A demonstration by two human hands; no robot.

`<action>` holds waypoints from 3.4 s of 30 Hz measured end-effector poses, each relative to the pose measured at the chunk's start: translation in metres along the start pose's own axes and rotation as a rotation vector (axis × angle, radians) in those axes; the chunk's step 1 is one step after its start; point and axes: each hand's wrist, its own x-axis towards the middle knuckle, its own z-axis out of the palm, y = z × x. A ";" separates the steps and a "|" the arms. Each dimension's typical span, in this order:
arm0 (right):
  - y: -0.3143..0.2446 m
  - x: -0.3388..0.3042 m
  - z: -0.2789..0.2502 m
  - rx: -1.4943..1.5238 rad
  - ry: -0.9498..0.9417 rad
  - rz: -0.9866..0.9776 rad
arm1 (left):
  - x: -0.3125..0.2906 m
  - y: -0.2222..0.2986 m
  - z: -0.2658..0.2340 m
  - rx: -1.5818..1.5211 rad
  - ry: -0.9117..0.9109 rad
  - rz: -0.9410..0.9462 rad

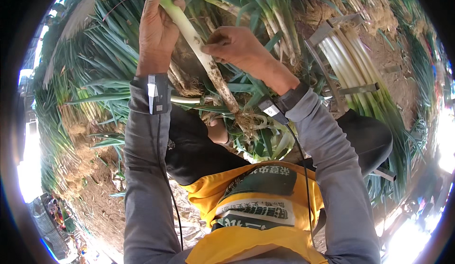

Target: The recorder is cleaning and stripping the outer layers of harvested leeks or green onions in an agricultural shed.

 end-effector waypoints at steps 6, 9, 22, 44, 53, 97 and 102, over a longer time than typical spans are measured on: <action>0.007 0.001 0.012 -0.463 0.110 -0.242 | 0.001 -0.001 0.001 -0.005 -0.037 -0.002; 0.007 0.001 0.014 -0.606 0.206 -0.266 | 0.003 0.002 0.004 0.054 -0.008 0.036; -0.009 0.004 0.012 -0.462 0.141 -0.289 | 0.003 -0.004 -0.003 0.018 0.017 -0.023; 0.011 -0.004 -0.001 0.064 0.028 0.087 | 0.016 0.016 -0.026 -0.034 0.057 0.002; 0.014 -0.011 0.006 -0.042 0.006 0.050 | 0.012 0.015 -0.023 -0.060 0.132 0.039; -0.051 0.049 -0.021 -0.283 0.170 -0.476 | -0.001 -0.036 0.015 -0.095 -0.101 -0.137; -0.041 0.033 0.000 -0.443 0.267 -0.525 | 0.006 -0.028 -0.022 0.247 -0.050 -0.047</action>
